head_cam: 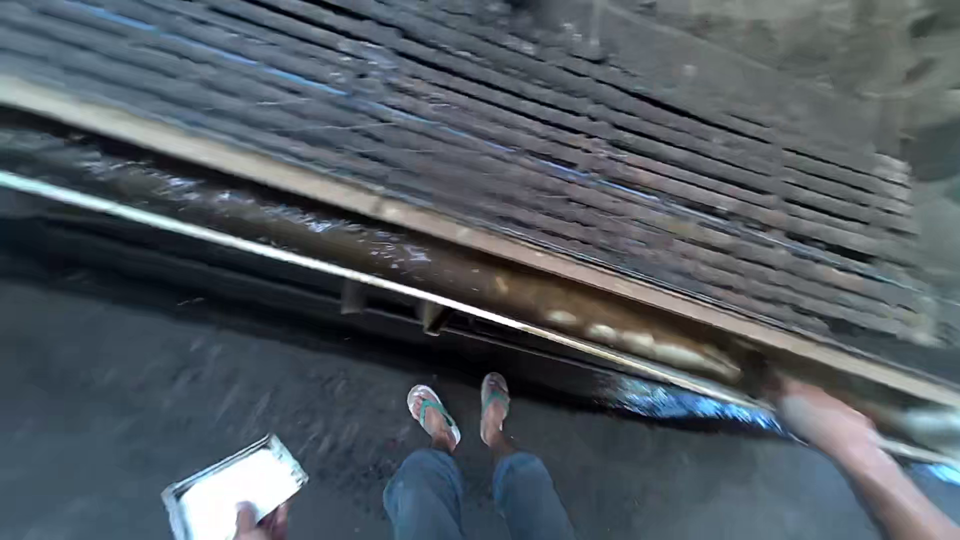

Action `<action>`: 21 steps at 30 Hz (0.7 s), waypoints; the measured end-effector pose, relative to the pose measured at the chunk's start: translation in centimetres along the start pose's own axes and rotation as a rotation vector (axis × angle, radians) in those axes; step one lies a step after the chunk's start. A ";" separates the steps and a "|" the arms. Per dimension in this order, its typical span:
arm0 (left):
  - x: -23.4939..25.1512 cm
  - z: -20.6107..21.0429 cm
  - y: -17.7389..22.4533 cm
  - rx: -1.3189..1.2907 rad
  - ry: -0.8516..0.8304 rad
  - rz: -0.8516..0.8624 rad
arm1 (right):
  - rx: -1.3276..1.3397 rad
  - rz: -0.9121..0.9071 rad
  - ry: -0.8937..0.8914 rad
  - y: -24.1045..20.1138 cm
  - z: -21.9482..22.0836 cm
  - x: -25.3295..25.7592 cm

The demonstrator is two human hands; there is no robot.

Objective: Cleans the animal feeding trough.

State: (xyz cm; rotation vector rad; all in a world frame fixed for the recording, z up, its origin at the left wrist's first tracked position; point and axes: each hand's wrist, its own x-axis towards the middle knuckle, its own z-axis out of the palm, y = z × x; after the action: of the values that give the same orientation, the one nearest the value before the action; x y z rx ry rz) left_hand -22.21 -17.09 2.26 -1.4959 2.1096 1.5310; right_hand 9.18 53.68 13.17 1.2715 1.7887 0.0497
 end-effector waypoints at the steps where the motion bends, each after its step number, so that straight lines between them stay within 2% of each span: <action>1: 0.3 0.1 -0.1 -0.007 0.032 0.004 | -0.045 0.005 0.044 2.7 1.5 3.0; 3: 1.0 0.7 0.0 -0.009 0.092 0.014 | -0.137 -0.159 0.247 7.7 5.9 9.3; 5: 1.4 1.4 0.5 -0.026 0.111 -0.006 | -0.167 0.028 -0.108 4.7 3.5 10.6; 6: 1.6 1.7 0.9 -0.044 0.113 -0.018 | -0.119 0.089 -0.178 2.2 2.2 10.2; 8: 2.3 2.1 2.1 -0.075 0.100 -0.032 | -0.027 0.079 -0.170 -3.0 -0.4 8.4; 11: 4.1 2.5 4.4 -0.121 0.075 -0.059 | 0.098 -0.134 -0.162 -10.7 -4.5 5.0; 15: 8.2 3.8 8.0 -0.175 0.042 -0.130 | 0.267 -0.276 -0.194 -23.2 -10.4 -2.0; 18: 12.0 4.1 10.7 -0.154 -0.008 -0.173 | 0.243 -0.313 -0.250 -34.3 -14.7 -8.3; 21: 15.6 2.8 13.4 -0.079 -0.055 -0.207 | 0.161 -0.338 -0.257 -47.4 -20.1 -15.9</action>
State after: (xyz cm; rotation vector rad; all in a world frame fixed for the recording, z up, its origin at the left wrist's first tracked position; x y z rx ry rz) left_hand -41.35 -24.81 0.26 -1.6209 1.8190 1.5758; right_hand -38.25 28.23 11.46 1.0161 1.7823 -0.4361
